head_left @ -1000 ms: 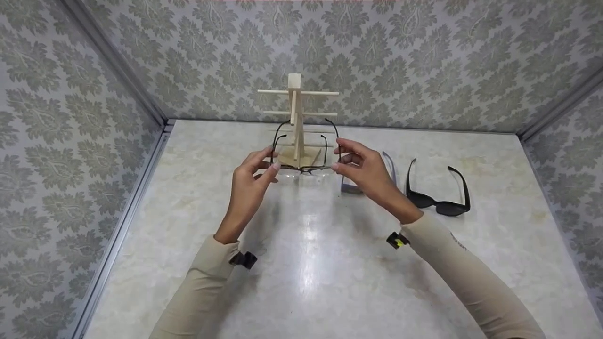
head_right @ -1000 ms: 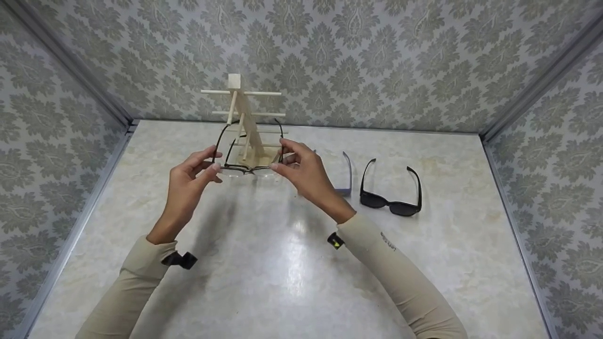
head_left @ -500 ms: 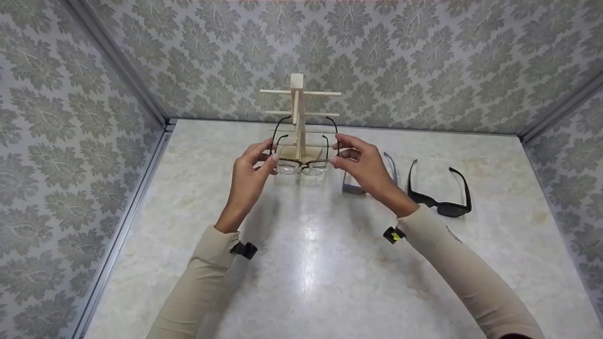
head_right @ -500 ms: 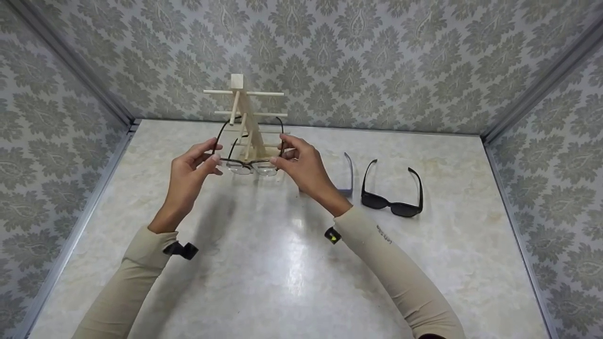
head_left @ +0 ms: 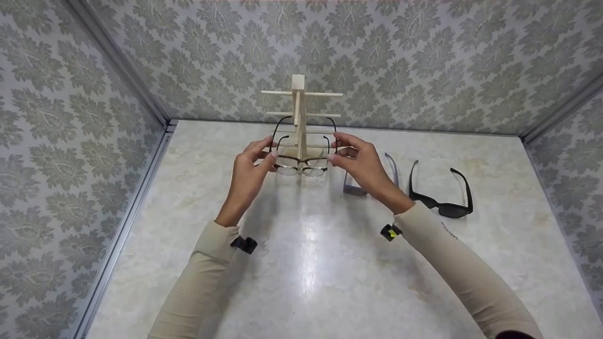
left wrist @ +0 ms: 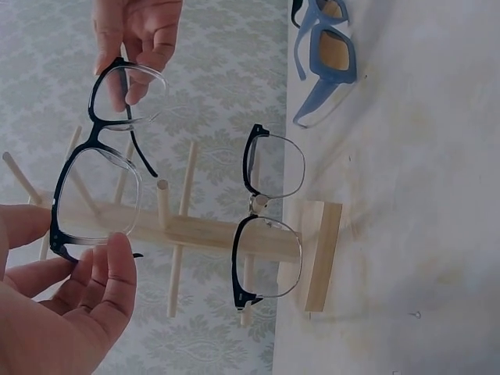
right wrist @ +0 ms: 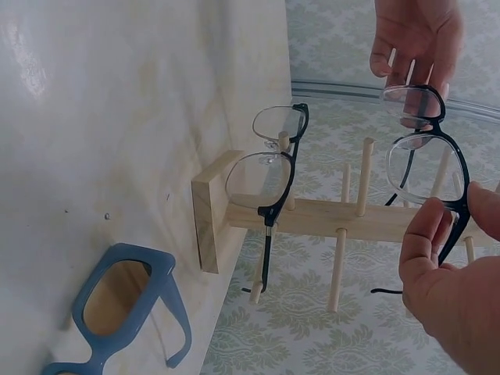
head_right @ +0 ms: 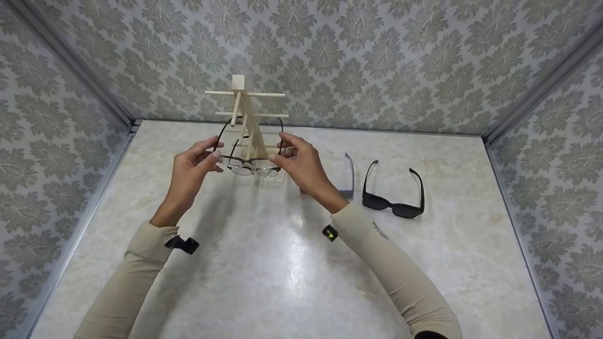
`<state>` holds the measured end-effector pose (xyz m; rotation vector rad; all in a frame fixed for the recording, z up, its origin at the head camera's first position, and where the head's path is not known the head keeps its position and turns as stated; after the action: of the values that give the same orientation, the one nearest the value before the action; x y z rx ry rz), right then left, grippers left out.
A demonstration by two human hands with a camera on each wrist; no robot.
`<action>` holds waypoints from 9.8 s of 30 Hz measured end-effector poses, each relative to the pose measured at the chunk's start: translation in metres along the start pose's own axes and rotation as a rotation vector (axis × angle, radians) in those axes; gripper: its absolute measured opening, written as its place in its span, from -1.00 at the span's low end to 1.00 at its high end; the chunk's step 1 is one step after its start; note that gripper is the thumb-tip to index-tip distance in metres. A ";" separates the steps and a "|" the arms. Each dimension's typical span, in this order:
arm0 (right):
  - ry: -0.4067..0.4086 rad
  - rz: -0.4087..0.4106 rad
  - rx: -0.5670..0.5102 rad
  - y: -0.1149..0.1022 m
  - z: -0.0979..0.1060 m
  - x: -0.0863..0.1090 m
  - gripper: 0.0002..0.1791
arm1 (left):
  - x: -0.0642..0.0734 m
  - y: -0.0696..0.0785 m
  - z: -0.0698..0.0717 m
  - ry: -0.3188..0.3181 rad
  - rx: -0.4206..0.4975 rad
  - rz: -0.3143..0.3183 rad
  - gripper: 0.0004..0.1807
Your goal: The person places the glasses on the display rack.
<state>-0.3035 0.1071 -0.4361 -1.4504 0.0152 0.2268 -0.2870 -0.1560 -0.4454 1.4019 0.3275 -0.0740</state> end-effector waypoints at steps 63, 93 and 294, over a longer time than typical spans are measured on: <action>0.041 -0.082 0.023 0.040 -0.013 -0.037 -0.33 | -0.028 -0.043 -0.005 0.045 -0.020 0.105 -0.50; 0.095 -0.010 0.039 0.049 0.011 -0.021 -0.30 | -0.014 -0.052 0.012 0.046 -0.125 0.069 -0.27; 0.555 -0.024 -0.068 0.106 0.255 0.175 -0.52 | 0.103 -0.022 -0.273 -0.318 0.102 -0.025 -0.57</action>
<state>-0.1822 0.3938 -0.5344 -1.5409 0.4442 -0.2020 -0.2439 0.1203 -0.5298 1.4605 0.0773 -0.3346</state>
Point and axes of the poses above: each hand's wrist, its own x-axis away from the middle knuckle, its own z-axis out of the back of the hand, y = z × x, the point moved 7 cm from there along -x, towards the middle knuckle, and after that the axes turned 9 degrees about y, right-handed, at the moved point
